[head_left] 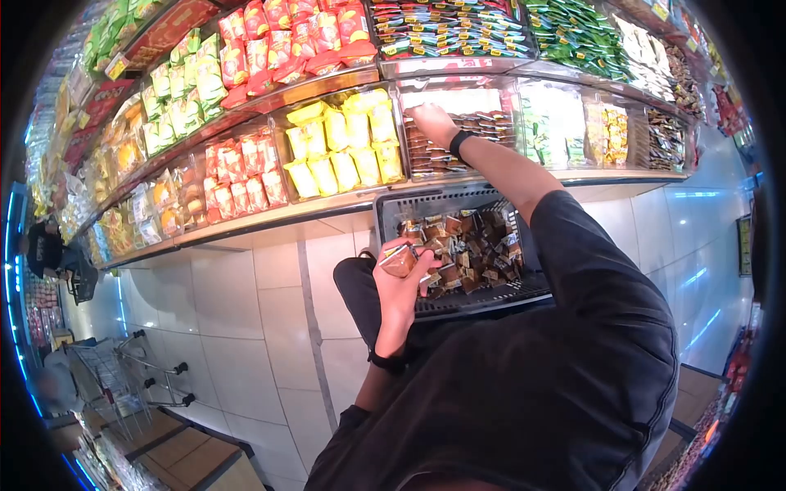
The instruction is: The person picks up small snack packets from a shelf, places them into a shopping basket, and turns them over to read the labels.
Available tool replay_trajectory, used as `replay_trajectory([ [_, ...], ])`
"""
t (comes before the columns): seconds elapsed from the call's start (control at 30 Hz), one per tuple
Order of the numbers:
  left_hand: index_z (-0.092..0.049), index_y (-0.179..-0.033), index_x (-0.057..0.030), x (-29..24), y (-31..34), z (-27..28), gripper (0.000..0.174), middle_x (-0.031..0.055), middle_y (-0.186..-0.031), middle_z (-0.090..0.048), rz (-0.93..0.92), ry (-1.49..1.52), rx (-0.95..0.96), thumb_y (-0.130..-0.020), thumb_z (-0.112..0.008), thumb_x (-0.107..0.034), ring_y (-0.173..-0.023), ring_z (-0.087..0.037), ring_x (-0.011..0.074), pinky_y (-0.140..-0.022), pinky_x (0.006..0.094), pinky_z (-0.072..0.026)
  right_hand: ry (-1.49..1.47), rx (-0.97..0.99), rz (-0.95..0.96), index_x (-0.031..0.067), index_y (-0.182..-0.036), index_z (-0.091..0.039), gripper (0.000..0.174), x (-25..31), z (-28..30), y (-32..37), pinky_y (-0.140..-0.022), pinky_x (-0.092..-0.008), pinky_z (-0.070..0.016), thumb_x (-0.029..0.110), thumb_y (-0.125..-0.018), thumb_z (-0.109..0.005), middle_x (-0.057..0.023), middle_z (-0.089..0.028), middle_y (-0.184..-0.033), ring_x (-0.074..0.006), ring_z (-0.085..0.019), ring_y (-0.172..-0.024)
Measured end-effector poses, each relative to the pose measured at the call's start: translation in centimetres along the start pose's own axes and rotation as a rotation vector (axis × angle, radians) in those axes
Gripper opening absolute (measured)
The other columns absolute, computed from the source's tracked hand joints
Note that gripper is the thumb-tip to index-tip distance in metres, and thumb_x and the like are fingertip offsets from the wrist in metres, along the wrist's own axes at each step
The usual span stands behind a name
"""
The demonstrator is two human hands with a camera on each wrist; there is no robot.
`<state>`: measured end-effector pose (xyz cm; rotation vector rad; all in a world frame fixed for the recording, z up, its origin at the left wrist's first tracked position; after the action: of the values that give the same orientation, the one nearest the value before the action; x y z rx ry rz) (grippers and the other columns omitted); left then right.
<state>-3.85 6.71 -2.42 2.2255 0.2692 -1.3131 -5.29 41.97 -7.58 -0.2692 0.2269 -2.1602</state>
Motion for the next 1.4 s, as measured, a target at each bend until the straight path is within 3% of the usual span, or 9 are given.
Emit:
replay_trajectory([
  [0.2,-0.053,-0.122,-0.0037,-0.1,-0.2,-0.3,0.036,0.0091,-0.095,-0.068,-0.037,0.026,0.040,-0.092,-0.073,-0.003,-0.079,-0.073,0.0175,-0.042,0.0219,-0.0435,-0.029,0.134,0.037,0.0043,-0.097,-0.069,0.014,-0.2,-1.8,-0.6,-0.085,-0.0471,-0.0545,0.010,-0.087,-0.061,-0.0165,-0.072,-0.088,-0.0353,-0.070,-0.090],
  [0.4,-0.053,-0.129,-0.0034,-0.7,0.4,-1.3,0.034,0.0122,-0.093,-0.068,-0.030,0.145,0.189,-0.106,-0.051,-0.029,-0.073,-0.068,0.0175,-0.045,0.0241,-0.0444,0.151,0.205,0.130,0.0008,-0.103,-0.069,0.019,2.4,2.9,0.4,-0.091,-0.0480,-0.0529,0.012,-0.090,-0.061,-0.0193,-0.073,-0.093,-0.0386,-0.070,-0.093],
  [0.47,-0.049,-0.136,-0.0017,-1.9,1.1,-2.6,0.052,0.0169,-0.093,-0.067,-0.004,0.382,0.327,-0.108,-0.035,-0.043,-0.073,-0.067,0.0200,-0.046,0.0255,-0.0465,-0.507,-0.370,0.002,0.0003,-0.110,-0.069,0.023,3.4,11.2,3.4,-0.090,-0.0430,-0.0542,0.017,-0.096,-0.062,-0.0194,-0.073,-0.096,-0.0344,-0.071,-0.090],
  [0.53,-0.042,-0.145,-0.0028,-2.5,1.4,-3.2,0.062,0.0185,-0.097,-0.065,-0.004,0.367,0.398,-0.107,-0.029,-0.050,-0.078,-0.067,0.0230,-0.049,0.0272,-0.0486,-1.024,-0.112,0.005,0.0003,-0.111,-0.068,0.016,5.9,13.0,7.7,-0.081,-0.0274,-0.0546,0.008,-0.098,-0.062,-0.0096,-0.073,-0.099,-0.0135,-0.068,-0.088],
  [0.6,-0.038,-0.149,-0.0046,-2.8,1.7,-3.9,0.062,0.0175,-0.100,-0.064,-0.015,0.342,0.458,-0.109,-0.026,-0.050,-0.085,-0.067,0.0240,-0.051,0.0287,-0.0492,-1.436,0.338,-0.147,0.0038,-0.116,-0.068,0.025,10.4,15.4,13.4,-0.076,-0.0255,-0.0540,0.022,-0.100,-0.067,-0.0012,-0.070,-0.102,-0.0073,-0.064,-0.089],
  [0.7,-0.043,-0.143,-0.0038,-3.5,2.4,-5.2,0.055,0.0156,-0.101,-0.064,-0.096,0.143,0.408,-0.112,-0.021,-0.044,-0.079,-0.068,0.0221,-0.046,0.0258,-0.0473,-1.409,0.271,-0.115,0.0024,-0.119,-0.067,0.028,14.5,20.2,19.8,-0.072,-0.0225,-0.0487,0.016,-0.095,-0.072,0.0001,-0.067,-0.100,-0.0047,-0.058,-0.079],
  [0.93,-0.052,-0.124,-0.0079,-3.5,3.3,-7.3,0.025,0.0068,-0.089,-0.065,-0.223,-0.228,0.246,-0.111,-0.042,-0.027,-0.053,-0.053,0.0053,-0.038,0.0188,-0.0359,-1.023,-0.183,-0.222,0.0026,-0.114,-0.067,0.039,14.1,24.3,25.0,-0.061,-0.0269,-0.0496,0.014,-0.081,-0.084,-0.0052,-0.065,-0.087,-0.0114,-0.057,-0.069],
  [1.27,-0.053,-0.124,-0.0094,-4.2,4.2,-7.6,0.038,0.0069,-0.095,-0.064,-0.194,-0.155,0.242,-0.111,-0.032,-0.039,-0.060,-0.057,0.0080,-0.038,0.0184,-0.0342,-1.622,0.011,-0.441,0.0010,-0.099,-0.062,0.011,12.4,20.5,26.7,-0.060,-0.0249,-0.0505,0.010,-0.097,-0.068,-0.0034,-0.068,-0.081,-0.0089,-0.061,-0.066],
  [1.4,-0.048,-0.129,-0.0079,-4.6,5.2,-7.5,0.030,0.0091,-0.091,-0.064,-0.127,-0.087,0.257,-0.107,-0.046,-0.028,-0.059,-0.059,0.0091,-0.038,0.0173,-0.0345,-1.776,0.011,-0.496,0.0018,-0.097,-0.063,0.013,11.5,21.0,27.1,-0.064,-0.0248,-0.0517,0.012,-0.097,-0.070,-0.0037,-0.067,-0.082,-0.0099,-0.064,-0.070],
])
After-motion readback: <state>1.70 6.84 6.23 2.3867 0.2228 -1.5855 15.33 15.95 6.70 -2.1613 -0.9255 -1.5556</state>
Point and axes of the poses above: each hand's wrist, its own y-axis away from the middle knuckle, its own z-axis out of the back of the hand, x = y × z, the point moved 8 cm from there along -y, towards the middle knuckle
